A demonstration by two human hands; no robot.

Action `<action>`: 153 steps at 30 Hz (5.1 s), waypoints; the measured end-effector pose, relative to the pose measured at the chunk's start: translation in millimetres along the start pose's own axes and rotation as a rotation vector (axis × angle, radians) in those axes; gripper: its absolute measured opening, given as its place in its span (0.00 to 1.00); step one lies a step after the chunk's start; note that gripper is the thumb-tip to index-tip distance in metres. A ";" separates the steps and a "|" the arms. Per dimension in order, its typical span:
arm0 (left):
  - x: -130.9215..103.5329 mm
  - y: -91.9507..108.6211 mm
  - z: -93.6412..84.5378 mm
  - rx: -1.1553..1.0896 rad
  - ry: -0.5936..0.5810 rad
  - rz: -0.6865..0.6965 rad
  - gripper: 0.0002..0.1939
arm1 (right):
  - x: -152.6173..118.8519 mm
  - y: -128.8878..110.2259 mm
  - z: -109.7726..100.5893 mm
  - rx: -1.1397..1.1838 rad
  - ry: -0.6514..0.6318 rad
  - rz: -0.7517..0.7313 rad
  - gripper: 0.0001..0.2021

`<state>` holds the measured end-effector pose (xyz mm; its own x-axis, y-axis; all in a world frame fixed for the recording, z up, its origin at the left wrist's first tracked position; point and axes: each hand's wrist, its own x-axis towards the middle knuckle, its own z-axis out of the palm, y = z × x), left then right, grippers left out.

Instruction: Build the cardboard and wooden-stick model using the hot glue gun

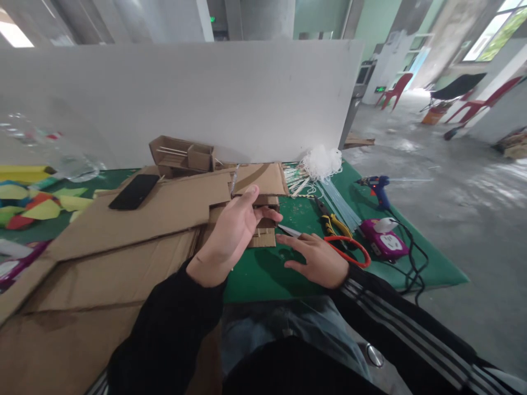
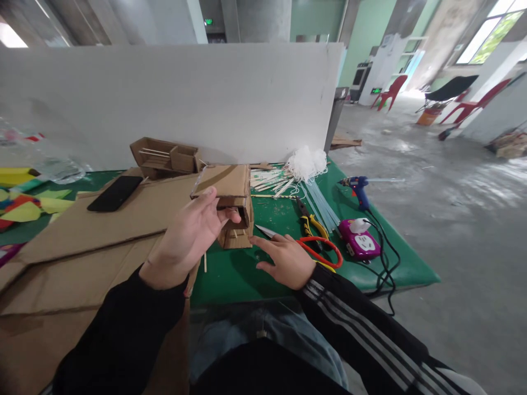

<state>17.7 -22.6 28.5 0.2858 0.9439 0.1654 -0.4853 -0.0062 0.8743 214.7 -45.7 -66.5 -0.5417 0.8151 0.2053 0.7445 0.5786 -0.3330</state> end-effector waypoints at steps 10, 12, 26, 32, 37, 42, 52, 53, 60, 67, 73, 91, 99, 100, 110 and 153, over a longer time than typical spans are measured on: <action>0.4 1.1 0.6 0.000 0.007 0.006 0.11 | 2.7 -0.4 3.7 -0.048 -0.072 -0.026 0.10; 0.6 0.7 0.6 -0.003 0.010 0.006 0.11 | 4.7 -2.9 5.8 -0.051 -0.081 -0.003 0.07; 0.1 0.0 -0.9 -0.005 -0.003 0.006 0.12 | 5.2 0.9 20.7 0.732 0.096 0.188 0.06; 0.3 -0.4 -0.8 -0.002 0.010 0.021 0.11 | 4.7 2.0 23.8 1.088 0.104 0.248 0.10; -0.1 0.6 1.1 0.014 0.017 0.017 0.10 | 4.4 6.1 24.7 1.119 0.136 0.224 0.10; 1.3 -0.9 -0.2 -0.016 0.004 0.033 0.07 | 3.2 6.9 22.1 1.156 0.120 0.227 0.13; 1.8 -1.4 -0.4 -0.022 0.013 0.042 0.09 | 3.9 4.6 18.0 1.112 0.165 0.304 0.16; 1.9 -1.7 -0.5 -0.023 0.010 0.042 0.09 | 3.8 4.9 18.0 1.118 0.177 0.311 0.17; 2.2 -2.0 -1.4 -0.024 -0.003 0.048 0.11 | 3.9 4.8 19.8 1.153 0.214 0.369 0.21; 2.2 -1.4 -0.3 -0.006 -0.012 0.064 0.11 | 3.9 1.6 20.7 1.191 0.151 0.366 0.22; 2.1 -1.9 -1.2 -0.011 0.006 0.040 0.09 | 2.8 1.9 18.5 1.231 0.148 0.327 0.21; 3.2 -2.0 -2.0 -0.016 -0.008 0.043 0.11 | 0.0 9.6 21.4 1.287 0.146 0.187 0.18; 2.7 -1.7 -1.3 -0.014 -0.012 0.050 0.12 | 0.1 13.1 21.6 1.345 0.156 0.215 0.06; 2.7 -1.7 -1.3 -0.010 -0.011 0.050 0.12 | 0.1 13.9 21.8 1.363 0.157 0.211 0.06; 1.3 0.3 1.4 -0.011 0.002 0.057 0.09 | 1.9 9.8 20.3 1.351 0.188 0.281 0.14; -1.3 -1.2 -2.5 -0.007 0.009 -0.004 0.12 | -0.3 7.5 17.3 0.062 0.043 0.014 0.21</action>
<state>15.8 -22.9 26.1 0.2804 0.9468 0.1579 -0.4902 -0.0002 0.8716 213.7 -42.1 -85.0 -0.5135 0.8241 0.2390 0.7252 0.5658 -0.3924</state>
